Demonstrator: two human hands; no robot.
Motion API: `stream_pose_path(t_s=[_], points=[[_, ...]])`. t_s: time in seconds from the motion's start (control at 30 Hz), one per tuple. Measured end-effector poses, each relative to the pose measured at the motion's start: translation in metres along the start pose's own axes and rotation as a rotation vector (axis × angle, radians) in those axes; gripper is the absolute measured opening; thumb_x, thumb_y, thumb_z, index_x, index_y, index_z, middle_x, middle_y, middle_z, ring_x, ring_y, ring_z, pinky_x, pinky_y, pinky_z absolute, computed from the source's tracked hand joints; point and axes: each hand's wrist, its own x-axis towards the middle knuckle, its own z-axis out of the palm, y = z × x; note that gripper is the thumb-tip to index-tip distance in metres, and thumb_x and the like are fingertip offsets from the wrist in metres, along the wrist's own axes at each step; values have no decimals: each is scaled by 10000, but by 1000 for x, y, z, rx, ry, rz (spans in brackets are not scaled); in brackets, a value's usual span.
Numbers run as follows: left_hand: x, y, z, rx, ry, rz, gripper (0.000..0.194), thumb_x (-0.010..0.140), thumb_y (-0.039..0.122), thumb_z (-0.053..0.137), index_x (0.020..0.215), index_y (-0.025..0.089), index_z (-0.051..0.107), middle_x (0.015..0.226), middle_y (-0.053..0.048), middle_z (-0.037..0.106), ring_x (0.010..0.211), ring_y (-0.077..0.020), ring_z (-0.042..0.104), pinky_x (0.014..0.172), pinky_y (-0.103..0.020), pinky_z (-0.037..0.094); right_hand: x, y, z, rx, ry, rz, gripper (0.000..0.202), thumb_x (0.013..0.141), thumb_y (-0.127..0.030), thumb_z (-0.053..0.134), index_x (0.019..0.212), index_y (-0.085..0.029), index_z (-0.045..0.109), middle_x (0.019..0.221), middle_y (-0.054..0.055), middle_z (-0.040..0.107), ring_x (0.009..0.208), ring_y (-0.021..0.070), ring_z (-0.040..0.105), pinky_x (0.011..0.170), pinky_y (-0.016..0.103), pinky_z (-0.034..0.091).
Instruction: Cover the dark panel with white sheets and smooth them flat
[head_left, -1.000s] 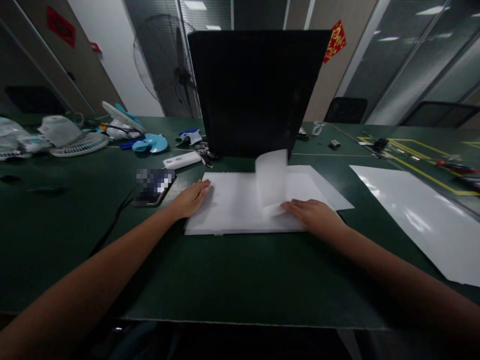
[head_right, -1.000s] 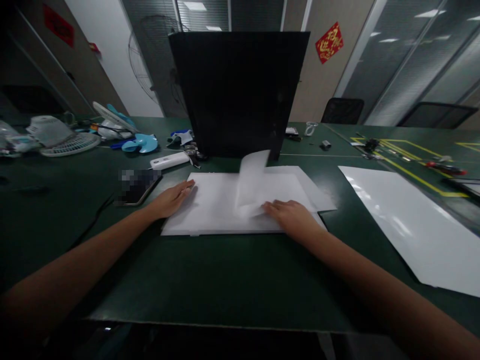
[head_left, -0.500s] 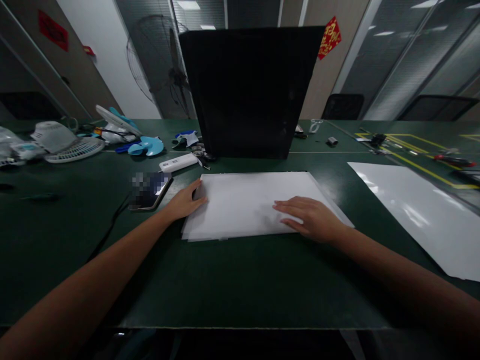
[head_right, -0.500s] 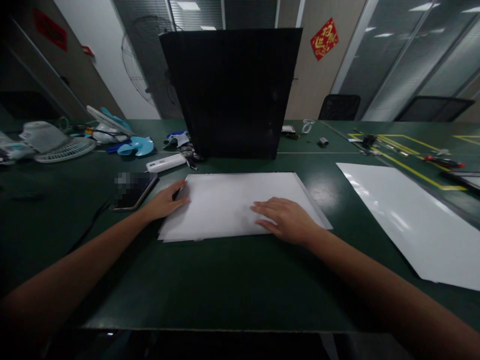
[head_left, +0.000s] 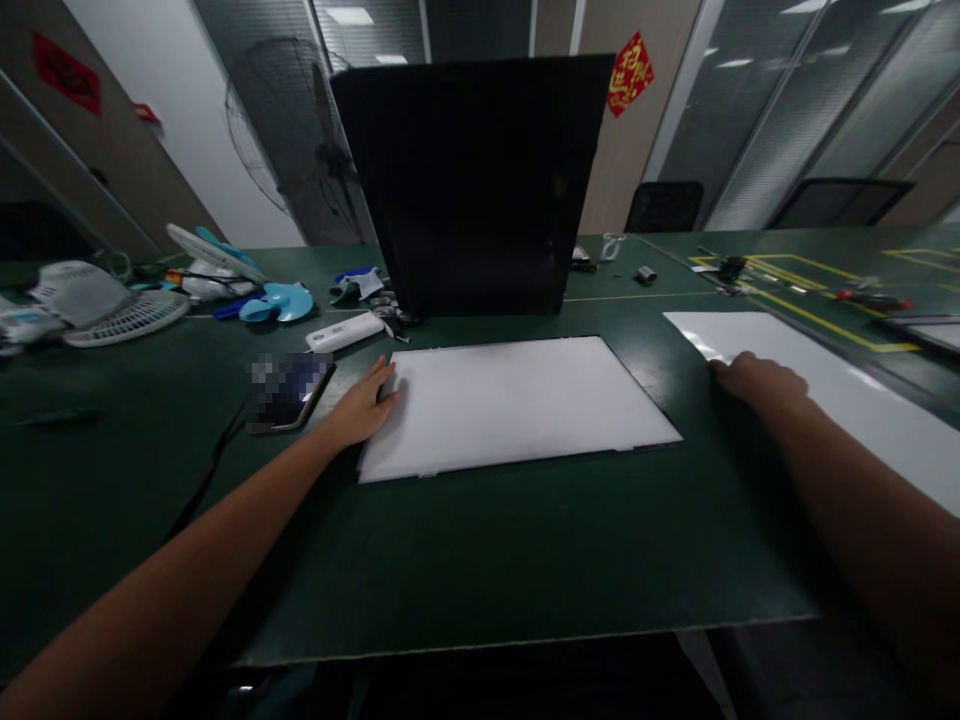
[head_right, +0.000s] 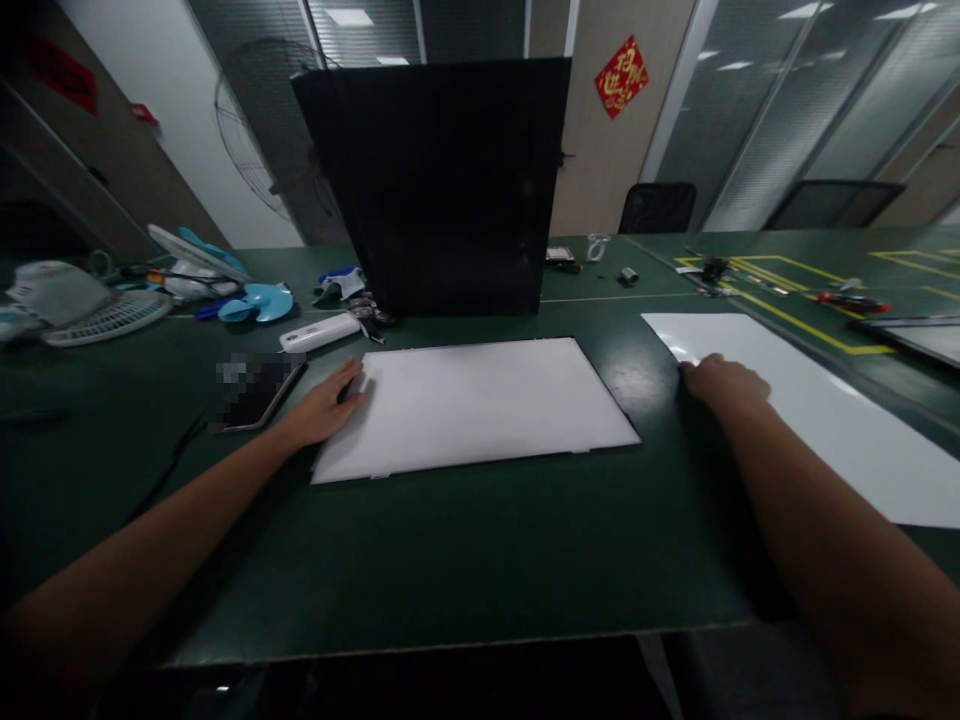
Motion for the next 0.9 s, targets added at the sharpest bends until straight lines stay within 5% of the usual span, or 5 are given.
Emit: stream_pose_path(t_s=[0.27, 0.43, 0.63, 0.77, 0.9], points=[[-3, 4, -2, 52, -55, 85, 661, 966, 530, 397, 1500, 168, 542, 1655, -128, 441, 1554, -324, 376, 1307, -489, 253, -17, -20, -23, 32, -62, -9, 612, 1066, -397, 306, 1451, -3, 573, 1294, 369, 623, 1201, 431, 633, 828, 482, 443], [-5, 7, -4, 56, -69, 89, 668, 964, 540, 425, 1496, 159, 557, 1662, -145, 425, 1548, -333, 384, 1297, -484, 269, -52, -42, -52, 36, 152, -108, 588, 1092, -439, 267, 1500, -110, 534, 1279, 318, 665, 1137, 414, 679, 844, 496, 478], [-10, 14, -8, 42, -79, 72, 796, 1033, 668, 198, 1520, 138, 538, 1670, -138, 413, 1564, -310, 358, 1302, -467, 254, -111, -99, -67, 154, 377, -815, 552, 1084, -382, 383, 1554, -124, 514, 1406, 215, 659, 1279, 337, 637, 1122, 554, 444], [-14, 18, -9, 35, -46, 45, 883, 1041, 670, 84, 1558, 68, 471, 1656, -166, 423, 1560, -307, 365, 1301, -471, 251, -140, -127, -50, 250, 181, -1227, 505, 1069, -405, 464, 1542, -259, 564, 1484, 92, 630, 1399, 320, 555, 1195, 615, 382], [-14, 19, -10, 93, -77, 49, 876, 1024, 678, 155, 1581, 59, 426, 1676, -175, 380, 1568, -312, 343, 1288, -478, 273, -165, -144, -36, 316, -48, -1383, 561, 1065, -489, 487, 1593, -301, 505, 1632, 56, 464, 1495, 304, 447, 1233, 586, 361]])
